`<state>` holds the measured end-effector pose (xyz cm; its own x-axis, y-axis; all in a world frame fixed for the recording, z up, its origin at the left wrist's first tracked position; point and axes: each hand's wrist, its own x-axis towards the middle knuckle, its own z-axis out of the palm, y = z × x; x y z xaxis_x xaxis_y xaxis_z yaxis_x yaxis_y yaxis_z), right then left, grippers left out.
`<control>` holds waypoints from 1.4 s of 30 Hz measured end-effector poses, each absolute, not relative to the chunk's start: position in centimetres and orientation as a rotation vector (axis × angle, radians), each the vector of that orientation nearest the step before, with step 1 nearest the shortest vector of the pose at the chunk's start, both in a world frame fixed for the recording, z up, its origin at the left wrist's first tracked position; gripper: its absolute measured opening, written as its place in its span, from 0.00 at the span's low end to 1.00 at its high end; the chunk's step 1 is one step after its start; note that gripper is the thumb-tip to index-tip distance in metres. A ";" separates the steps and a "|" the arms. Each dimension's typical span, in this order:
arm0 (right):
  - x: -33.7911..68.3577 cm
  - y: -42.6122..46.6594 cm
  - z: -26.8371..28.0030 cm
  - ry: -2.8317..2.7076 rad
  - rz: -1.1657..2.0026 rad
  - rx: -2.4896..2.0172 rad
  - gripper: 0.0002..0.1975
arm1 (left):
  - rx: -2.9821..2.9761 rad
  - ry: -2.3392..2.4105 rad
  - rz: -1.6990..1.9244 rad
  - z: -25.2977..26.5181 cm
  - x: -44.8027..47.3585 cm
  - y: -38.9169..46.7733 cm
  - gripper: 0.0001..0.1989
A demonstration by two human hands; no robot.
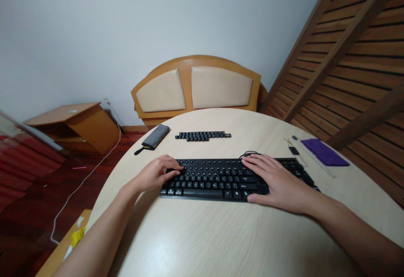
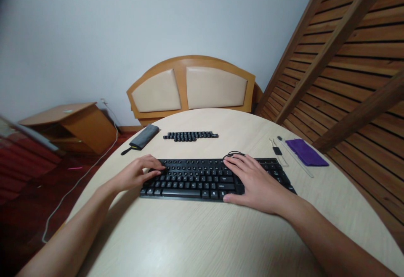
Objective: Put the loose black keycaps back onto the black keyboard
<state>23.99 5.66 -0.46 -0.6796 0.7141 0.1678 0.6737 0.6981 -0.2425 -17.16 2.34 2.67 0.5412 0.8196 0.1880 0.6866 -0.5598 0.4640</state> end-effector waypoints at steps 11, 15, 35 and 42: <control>24.1 5.7 -0.6 -2.655 0.216 -1.090 0.47 | 2.546 1.305 0.451 3.4 -16.5 1.8 0.12; 24.0 5.6 -0.5 -2.658 0.211 -1.101 0.47 | 2.599 1.324 0.400 3.7 -16.1 1.5 0.12; 24.0 5.5 -0.4 -2.647 0.231 -1.090 0.47 | 2.590 1.413 0.348 3.7 -15.2 1.2 0.13; 24.1 5.6 -0.5 -2.649 0.211 -1.079 0.47 | 2.579 1.552 0.321 3.7 -14.6 1.1 0.11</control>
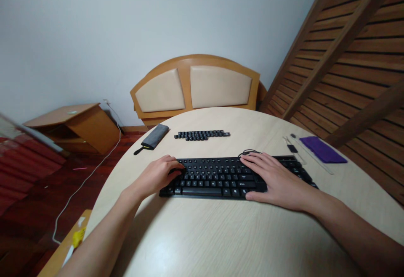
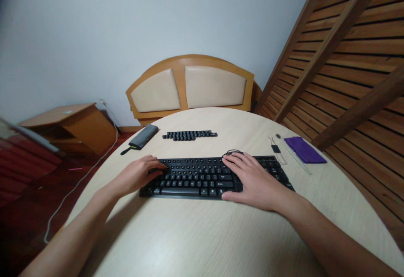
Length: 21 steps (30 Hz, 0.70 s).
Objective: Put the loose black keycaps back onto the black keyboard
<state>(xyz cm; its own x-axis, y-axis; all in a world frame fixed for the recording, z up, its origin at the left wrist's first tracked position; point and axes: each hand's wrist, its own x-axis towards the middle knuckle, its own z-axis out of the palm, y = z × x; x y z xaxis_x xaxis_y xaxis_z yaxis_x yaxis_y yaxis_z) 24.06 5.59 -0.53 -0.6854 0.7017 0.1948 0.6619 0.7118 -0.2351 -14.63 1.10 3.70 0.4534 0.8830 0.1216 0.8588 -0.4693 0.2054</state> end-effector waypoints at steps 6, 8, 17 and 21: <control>24.0 5.5 -0.5 -2.638 0.219 -1.072 0.46 | 2.493 1.495 0.379 3.3 -15.2 1.6 0.10; 24.0 5.5 -0.4 -2.640 0.230 -1.078 0.47 | 2.458 1.436 0.411 3.1 -15.5 1.9 0.11; 23.9 5.5 -0.3 -2.636 0.226 -1.073 0.46 | 2.524 1.537 0.388 3.4 -15.0 1.5 0.10; 23.9 5.4 -0.2 -2.655 0.206 -1.092 0.46 | 2.442 1.488 0.401 3.3 -15.1 1.7 0.12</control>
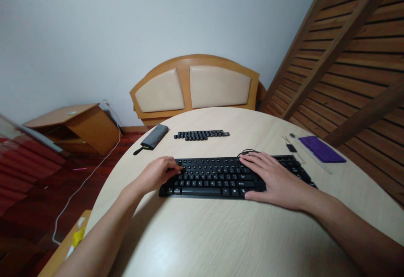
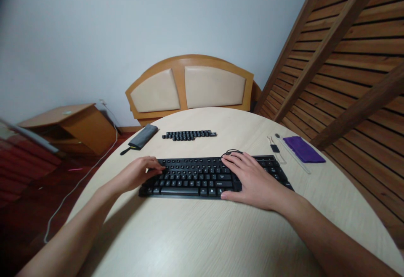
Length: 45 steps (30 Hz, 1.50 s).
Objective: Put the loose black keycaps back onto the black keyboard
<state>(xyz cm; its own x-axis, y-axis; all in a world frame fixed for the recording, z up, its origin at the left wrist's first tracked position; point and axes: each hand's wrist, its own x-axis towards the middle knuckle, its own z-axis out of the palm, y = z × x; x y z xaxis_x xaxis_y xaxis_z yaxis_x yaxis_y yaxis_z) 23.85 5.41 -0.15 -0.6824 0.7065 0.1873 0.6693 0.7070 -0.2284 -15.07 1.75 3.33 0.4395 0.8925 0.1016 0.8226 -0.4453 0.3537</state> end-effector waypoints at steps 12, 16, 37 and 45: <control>24.0 5.5 -0.5 -2.638 0.213 -1.075 0.47 | 2.428 1.539 0.398 3.2 -14.9 1.8 0.10; 23.9 5.4 -0.4 -2.642 0.206 -1.091 0.46 | 2.338 1.514 0.420 3.1 -15.1 2.0 0.11; 23.9 5.5 -0.4 -2.653 0.194 -1.081 0.47 | 2.115 1.550 0.445 3.6 -15.2 1.9 0.11; 24.0 5.5 -0.4 -2.655 0.193 -1.082 0.46 | 2.206 1.592 0.378 3.7 -15.0 1.8 0.12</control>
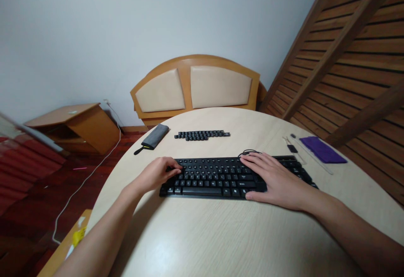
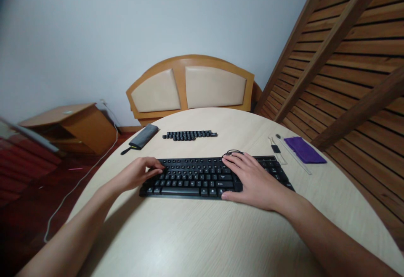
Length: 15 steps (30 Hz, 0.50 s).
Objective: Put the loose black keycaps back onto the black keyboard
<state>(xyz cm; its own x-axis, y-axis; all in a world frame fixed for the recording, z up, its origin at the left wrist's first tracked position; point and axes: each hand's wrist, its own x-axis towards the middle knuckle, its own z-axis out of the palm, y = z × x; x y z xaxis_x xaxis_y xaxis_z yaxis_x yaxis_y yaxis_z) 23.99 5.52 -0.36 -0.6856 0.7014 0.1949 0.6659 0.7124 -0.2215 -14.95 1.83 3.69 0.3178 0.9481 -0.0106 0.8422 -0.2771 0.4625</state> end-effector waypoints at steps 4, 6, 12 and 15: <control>24.0 5.5 -0.4 -2.663 0.196 -1.090 0.47 | 2.282 1.580 0.352 3.8 -14.8 1.8 0.13; 24.0 5.5 -0.4 -2.662 0.195 -1.092 0.47 | 2.296 1.571 0.357 3.7 -14.8 1.8 0.12; 23.9 5.5 -0.4 -2.647 0.199 -1.084 0.46 | 2.263 1.551 0.371 3.4 -15.2 2.1 0.11; 23.9 5.4 -0.3 -2.657 0.196 -1.098 0.47 | 2.298 1.547 0.368 3.4 -15.2 2.1 0.10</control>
<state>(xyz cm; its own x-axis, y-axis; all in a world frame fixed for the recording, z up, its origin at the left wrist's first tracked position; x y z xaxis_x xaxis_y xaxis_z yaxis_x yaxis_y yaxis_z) 23.87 5.44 -0.30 -0.6810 0.7082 0.1861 0.6732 0.7055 -0.2215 -15.18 2.10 3.43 0.3718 0.9281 0.0217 0.8386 -0.3458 0.4210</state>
